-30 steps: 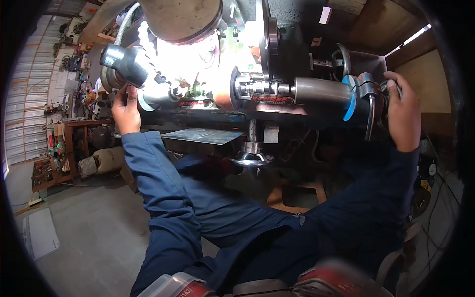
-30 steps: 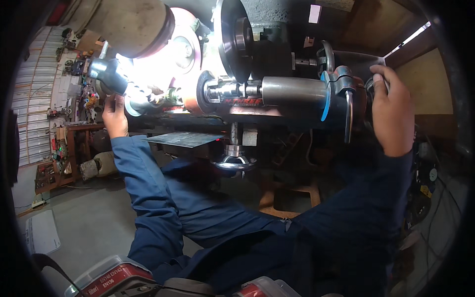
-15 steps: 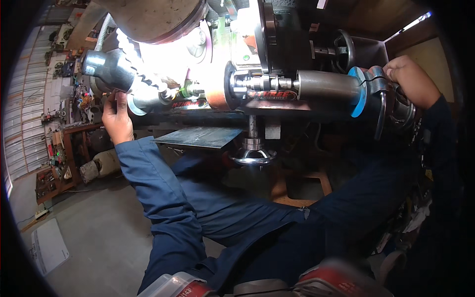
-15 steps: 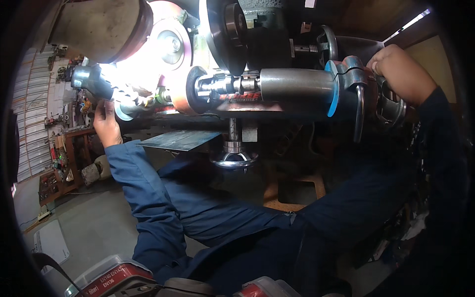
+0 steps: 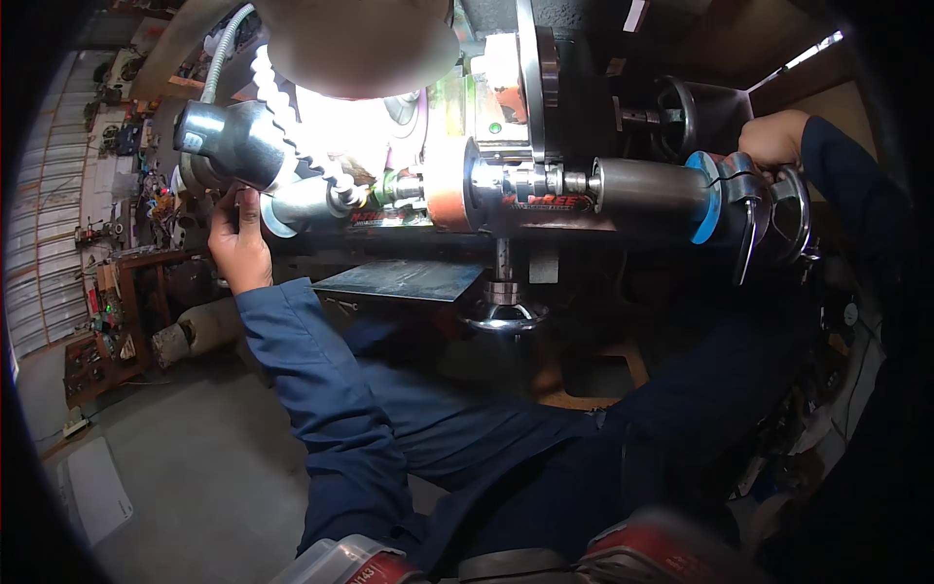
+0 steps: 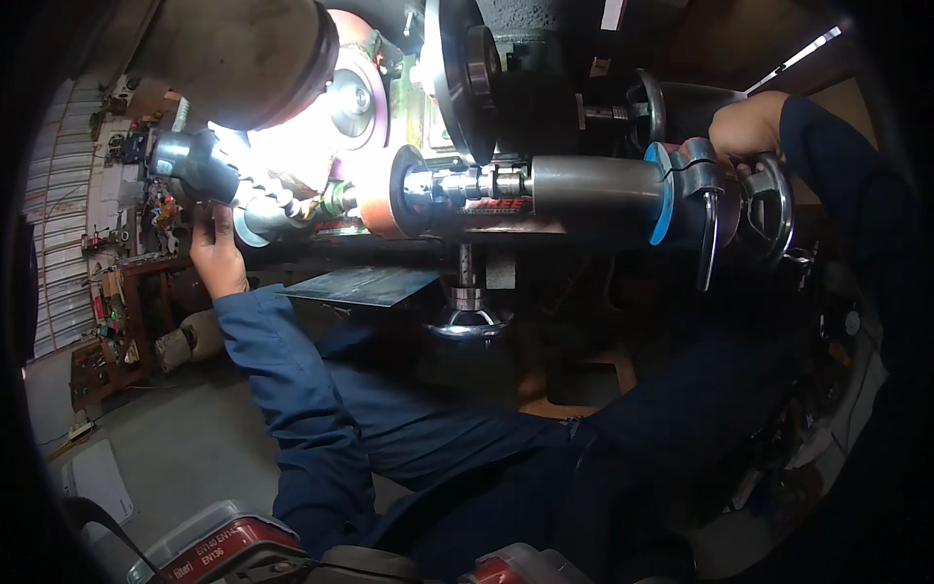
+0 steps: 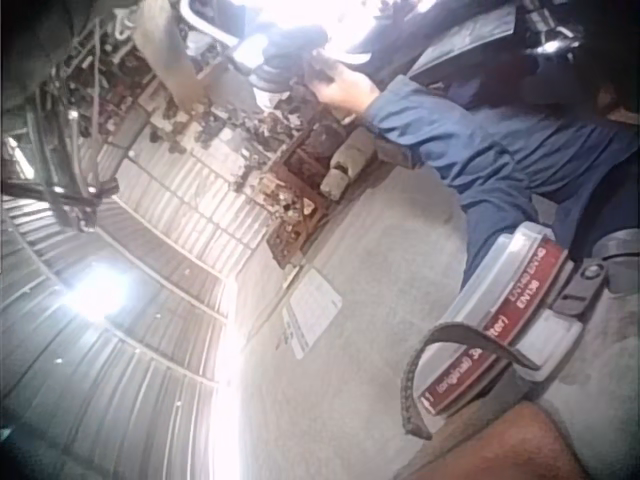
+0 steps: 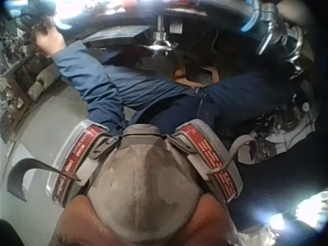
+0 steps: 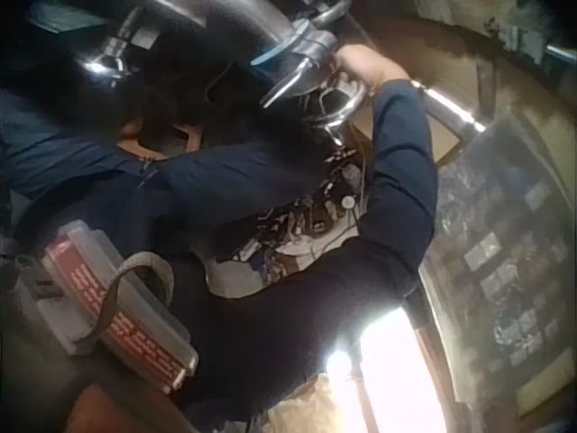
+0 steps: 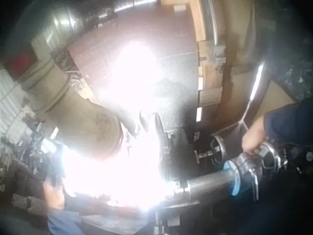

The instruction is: The person operates a grinding machine by turning adjustment wheels to position a camshaft against a spinning abrasive wheel, periodically checking the component with a caliper and making further fine-tuned adjustments to the machine's alignment.

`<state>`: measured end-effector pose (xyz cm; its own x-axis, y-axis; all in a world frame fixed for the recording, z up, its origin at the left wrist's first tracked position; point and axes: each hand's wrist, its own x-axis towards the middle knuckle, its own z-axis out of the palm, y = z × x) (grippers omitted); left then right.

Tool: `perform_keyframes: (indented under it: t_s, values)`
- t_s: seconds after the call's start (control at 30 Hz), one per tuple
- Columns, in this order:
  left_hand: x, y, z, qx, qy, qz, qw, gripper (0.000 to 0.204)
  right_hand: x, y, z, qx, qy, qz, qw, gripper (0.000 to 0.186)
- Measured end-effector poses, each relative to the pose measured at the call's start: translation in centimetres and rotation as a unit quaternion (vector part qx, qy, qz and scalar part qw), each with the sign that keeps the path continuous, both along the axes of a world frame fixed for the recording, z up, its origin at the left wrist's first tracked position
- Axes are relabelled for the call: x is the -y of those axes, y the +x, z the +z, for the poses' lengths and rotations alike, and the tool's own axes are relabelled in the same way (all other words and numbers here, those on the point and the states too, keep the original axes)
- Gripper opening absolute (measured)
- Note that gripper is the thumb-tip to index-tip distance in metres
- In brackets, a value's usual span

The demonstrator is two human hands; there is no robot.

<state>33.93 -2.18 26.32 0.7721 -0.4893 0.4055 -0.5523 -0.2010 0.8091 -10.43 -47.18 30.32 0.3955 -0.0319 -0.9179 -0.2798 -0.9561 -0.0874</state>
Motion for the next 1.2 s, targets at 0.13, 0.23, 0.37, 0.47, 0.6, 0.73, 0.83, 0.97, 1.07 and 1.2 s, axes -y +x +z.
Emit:
perform_keyframes:
  t_s: [0.13, 0.23, 0.37, 0.47, 0.6, 0.73, 0.83, 0.97, 1.07, 1.2]
  values:
    - [0.0, -0.2, 0.1, -0.002, 0.005, 0.008, 1.0, 0.035, -0.4, -2.0, 0.3, 0.09, 0.049, -0.279, 0.955, 0.022]
    - [0.1, -0.2, 0.2, 0.001, 0.006, 0.012, 1.0, 0.035, -2.2, -4.1, 0.9, 0.193, 0.015, -0.292, 0.937, 0.023]
    - [0.2, 0.2, 0.1, -0.006, 0.0, -0.017, 1.0, 0.035, -6.5, -5.7, 1.2, 0.352, -0.052, -0.463, 0.812, 0.023]
    - [0.3, 0.6, 0.0, -0.012, -0.003, -0.018, 1.0, 0.035, -8.9, -5.7, 1.2, 0.493, -0.194, -0.443, 0.724, 0.029]
    - [0.3, 0.8, -0.2, -0.019, -0.016, -0.014, 1.0, 0.035, -10.4, -5.7, 1.4, 0.507, -0.176, -0.474, 0.698, 0.029]
    - [0.3, 0.6, -0.1, -0.008, -0.004, -0.005, 1.0, 0.036, -12.3, -5.7, 1.0, 0.574, -0.22, -0.455, 0.644, 0.029]
    - [0.4, 0.5, 0.1, -0.013, -0.001, -0.004, 1.0, 0.037, -13.9, -5.7, 0.3, 0.615, -0.251, -0.449, 0.597, 0.029]
    - [0.5, 0.2, 0.3, 0.0, -0.001, -0.005, 1.0, 0.038, -15.6, -6.0, -1.4, 0.691, -0.253, -0.441, 0.514, 0.029]
    - [0.6, 0.0, 0.5, -0.003, -0.002, -0.004, 1.0, 0.039, -16.2, -6.2, -3.9, 0.751, -0.273, -0.389, 0.459, 0.029]
    - [0.5, -0.1, 0.5, -0.022, 0.001, 0.008, 1.0, 0.04, -16.5, -6.2, -8.2, 0.804, -0.344, -0.333, 0.354, 0.031]
